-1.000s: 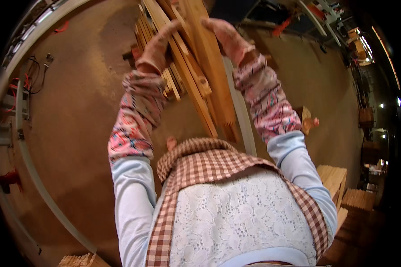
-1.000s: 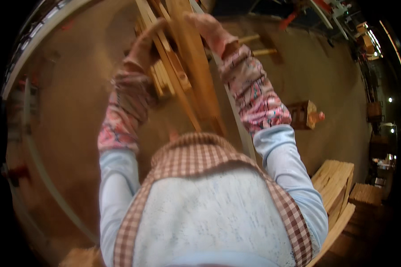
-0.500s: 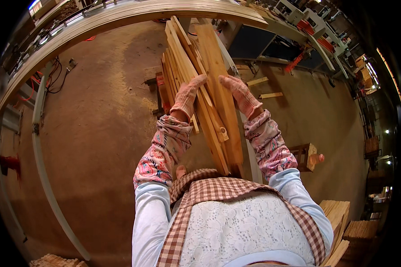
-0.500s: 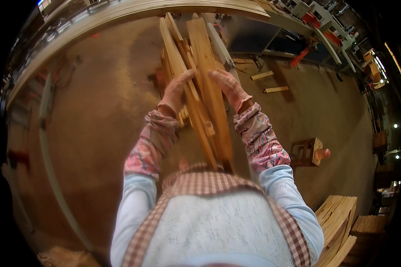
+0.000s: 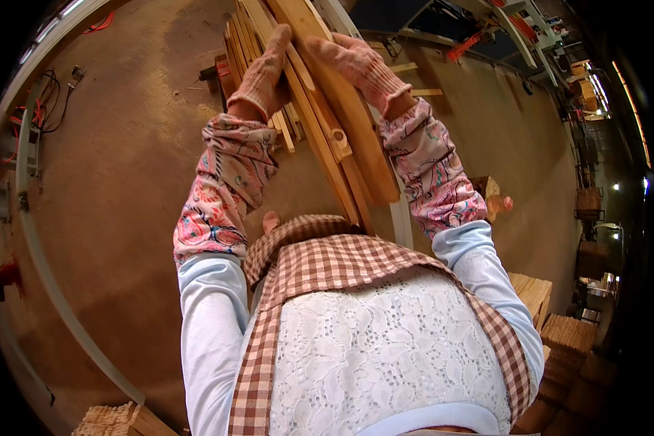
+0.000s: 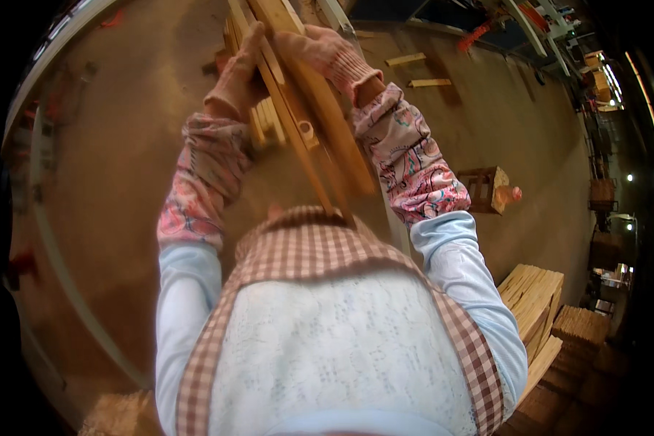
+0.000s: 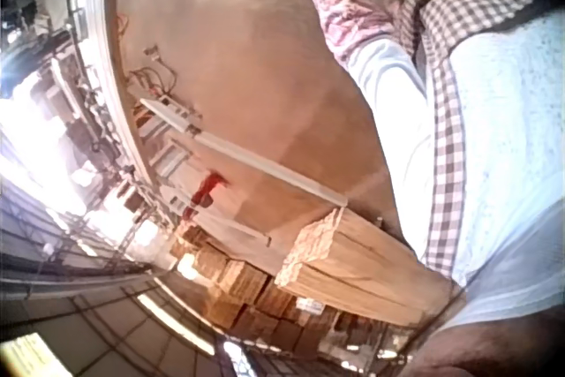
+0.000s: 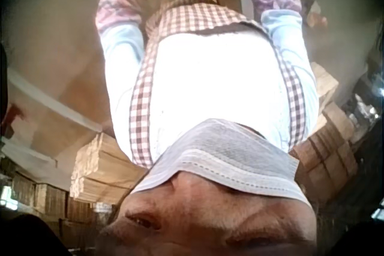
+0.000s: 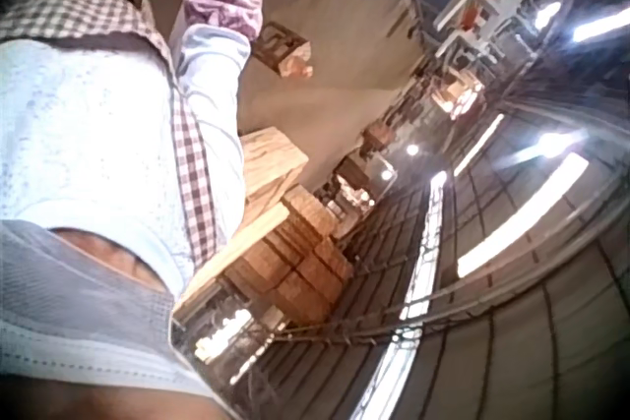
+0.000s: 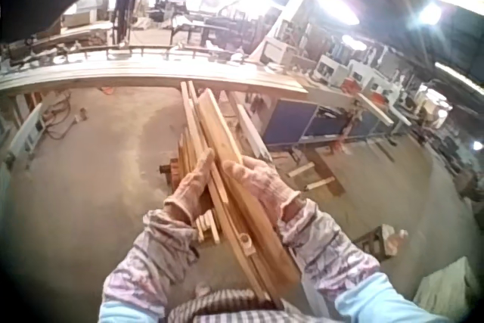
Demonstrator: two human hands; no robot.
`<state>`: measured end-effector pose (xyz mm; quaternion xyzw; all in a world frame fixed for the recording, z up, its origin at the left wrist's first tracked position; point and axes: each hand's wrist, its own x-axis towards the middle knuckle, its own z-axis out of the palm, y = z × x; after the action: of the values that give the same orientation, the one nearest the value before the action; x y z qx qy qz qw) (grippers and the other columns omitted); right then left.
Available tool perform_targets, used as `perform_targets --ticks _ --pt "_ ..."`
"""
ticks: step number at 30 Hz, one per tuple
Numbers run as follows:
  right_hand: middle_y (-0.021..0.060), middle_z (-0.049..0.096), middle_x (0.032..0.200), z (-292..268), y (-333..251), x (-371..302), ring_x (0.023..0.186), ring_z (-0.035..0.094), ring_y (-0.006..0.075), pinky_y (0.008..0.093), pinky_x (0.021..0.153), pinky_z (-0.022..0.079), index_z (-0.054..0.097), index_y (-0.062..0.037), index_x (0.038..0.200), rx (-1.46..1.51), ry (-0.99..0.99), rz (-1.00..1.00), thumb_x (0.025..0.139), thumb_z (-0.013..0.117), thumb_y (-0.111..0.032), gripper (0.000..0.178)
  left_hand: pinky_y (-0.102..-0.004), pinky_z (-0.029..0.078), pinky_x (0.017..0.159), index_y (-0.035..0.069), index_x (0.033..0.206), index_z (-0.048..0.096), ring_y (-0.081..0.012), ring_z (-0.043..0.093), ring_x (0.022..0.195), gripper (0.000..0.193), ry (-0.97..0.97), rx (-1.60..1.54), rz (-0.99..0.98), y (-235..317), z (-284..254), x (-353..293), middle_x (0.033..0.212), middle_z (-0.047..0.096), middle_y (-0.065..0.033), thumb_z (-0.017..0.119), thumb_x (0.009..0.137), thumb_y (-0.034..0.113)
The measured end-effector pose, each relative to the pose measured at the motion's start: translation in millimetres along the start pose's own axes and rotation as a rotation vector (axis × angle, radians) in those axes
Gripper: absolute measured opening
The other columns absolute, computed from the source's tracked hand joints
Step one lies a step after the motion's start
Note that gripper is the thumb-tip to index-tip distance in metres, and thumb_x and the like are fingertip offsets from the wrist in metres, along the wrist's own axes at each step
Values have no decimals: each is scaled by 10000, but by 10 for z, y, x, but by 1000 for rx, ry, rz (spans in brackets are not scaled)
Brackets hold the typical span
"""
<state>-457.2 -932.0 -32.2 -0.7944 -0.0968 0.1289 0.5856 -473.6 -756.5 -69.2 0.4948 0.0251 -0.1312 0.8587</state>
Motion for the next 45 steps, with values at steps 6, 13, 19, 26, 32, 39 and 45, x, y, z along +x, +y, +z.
perform_targets --ticks 6,13,19,26,32,39,45 --pt "85 719 1120 79 -66 40 981 682 175 315 890 541 635 -67 1285 -218 28 100 789 819 -417 634 -395 574 892 7 1347 512 -293 649 1039 685 220 -272 -238 -124 -56 303 1203 633 -180 524 985 588" --pt "73 705 1184 -179 257 72 1040 667 160 305 928 537 603 -42 1320 200 -38 111 811 841 -211 587 -395 558 943 32 1362 501 -279 643 1094 523 72 -146 -83 -140 -54 177 1246 632 -144 610 998 392" --pt "89 696 1201 -211 416 67 1064 660 165 290 846 571 609 -30 1284 274 17 57 822 825 -124 519 -419 547 968 81 1340 577 -232 641 1137 623 -27 -244 -40 -364 -264 304 1255 653 -110 755 881 463" --pt "60 629 1116 -507 -128 -88 897 626 96 244 721 552 492 -8 1380 580 -215 202 1021 565 -319 480 -405 590 869 39 1287 608 -260 687 1027 496 -252 -497 138 -306 -307 311 1154 697 -138 707 917 354" --pt "82 636 1050 -691 -593 -393 879 641 190 307 730 544 554 -42 1248 29 14 -94 1012 552 -314 361 -428 597 860 0 1254 609 -280 702 972 472 -155 -472 84 -125 -238 11 1093 706 -176 686 922 327" --pt "121 664 998 409 -61 -560 894 668 328 411 794 538 656 -93 1059 -687 281 -217 973 588 -319 251 -427 543 947 76 1386 505 -274 628 1136 707 -123 -591 184 -335 -136 -100 1285 623 -112 597 936 613" --pt "192 638 1230 894 -373 -705 1066 648 370 440 892 538 595 -65 1253 -812 241 -350 877 699 -237 427 -433 532 1004 62 1444 438 -275 606 1196 751 -170 -639 275 -738 -633 -146 1336 594 -156 598 940 595"
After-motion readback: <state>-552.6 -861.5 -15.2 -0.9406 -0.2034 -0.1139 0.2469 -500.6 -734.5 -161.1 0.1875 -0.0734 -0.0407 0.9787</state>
